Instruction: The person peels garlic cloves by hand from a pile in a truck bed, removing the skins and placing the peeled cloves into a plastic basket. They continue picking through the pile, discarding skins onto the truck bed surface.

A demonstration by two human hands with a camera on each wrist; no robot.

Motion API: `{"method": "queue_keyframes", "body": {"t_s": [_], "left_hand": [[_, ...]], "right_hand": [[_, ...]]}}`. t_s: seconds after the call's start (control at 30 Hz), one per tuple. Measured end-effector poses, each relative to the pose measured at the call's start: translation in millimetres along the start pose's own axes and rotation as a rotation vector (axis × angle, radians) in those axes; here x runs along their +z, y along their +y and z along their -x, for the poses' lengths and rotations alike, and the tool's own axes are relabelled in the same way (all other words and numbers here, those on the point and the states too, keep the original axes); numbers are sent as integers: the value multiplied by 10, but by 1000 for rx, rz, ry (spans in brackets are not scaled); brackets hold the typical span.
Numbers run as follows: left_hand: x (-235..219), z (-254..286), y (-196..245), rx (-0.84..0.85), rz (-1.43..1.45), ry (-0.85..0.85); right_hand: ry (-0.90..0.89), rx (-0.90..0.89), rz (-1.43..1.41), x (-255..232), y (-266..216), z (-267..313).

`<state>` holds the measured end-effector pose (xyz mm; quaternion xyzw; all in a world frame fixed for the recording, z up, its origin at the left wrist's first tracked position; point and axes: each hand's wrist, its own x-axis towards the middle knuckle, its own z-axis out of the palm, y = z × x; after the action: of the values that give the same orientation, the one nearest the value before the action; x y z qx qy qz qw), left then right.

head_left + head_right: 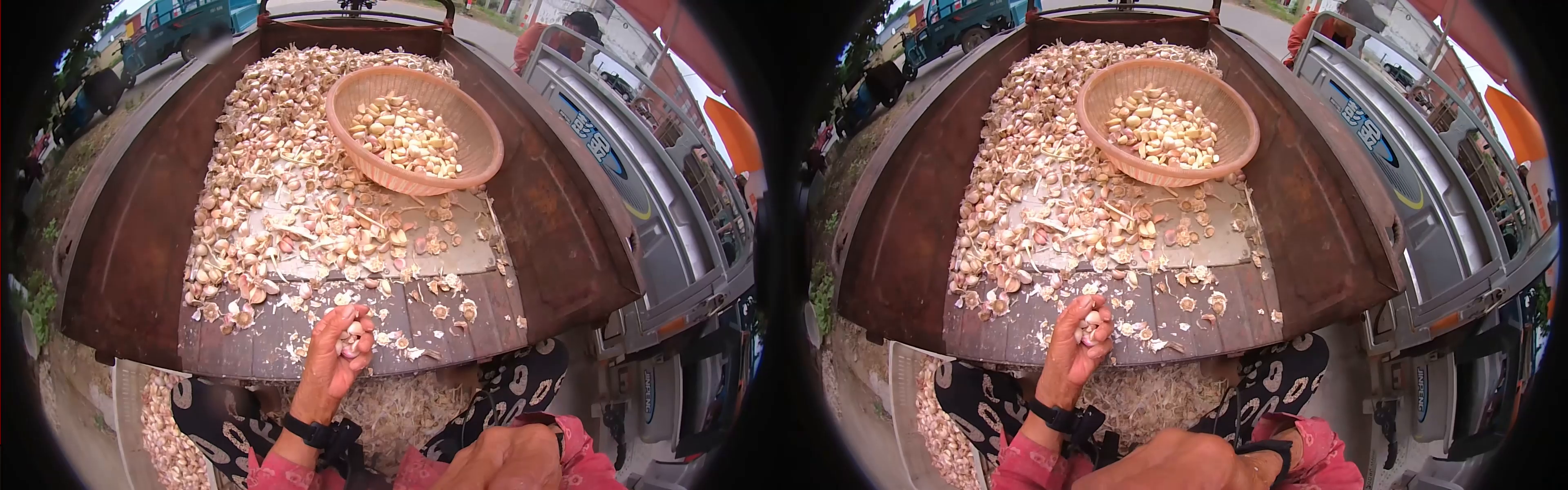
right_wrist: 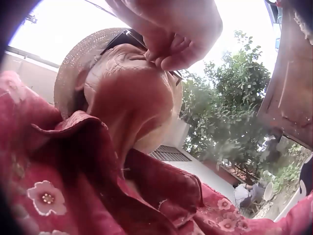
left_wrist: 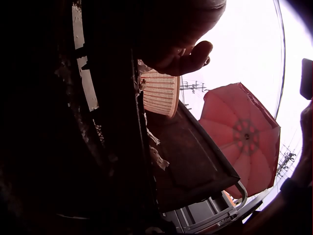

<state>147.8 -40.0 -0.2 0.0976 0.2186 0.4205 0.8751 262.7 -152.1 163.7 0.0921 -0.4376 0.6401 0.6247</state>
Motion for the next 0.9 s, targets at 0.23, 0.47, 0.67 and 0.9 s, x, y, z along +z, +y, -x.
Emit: {"method": "queue_keyframes", "body": {"t_s": [0.23,0.47,0.67,0.9], "left_hand": [[-15,33,27,5,-15,-10],[-17,6,26,-5,-16,-17],[-17,4,20,-8,17,-20],[-29,14,12,-2,-4,-27]], "right_hand": [[474,409,198,-459,-330,-185],[228,797,1734,-2445,-435,-396],[-205,666,2217,-2693,-179,-324],[-128,399,1951,-2067,-473,-351]]}}
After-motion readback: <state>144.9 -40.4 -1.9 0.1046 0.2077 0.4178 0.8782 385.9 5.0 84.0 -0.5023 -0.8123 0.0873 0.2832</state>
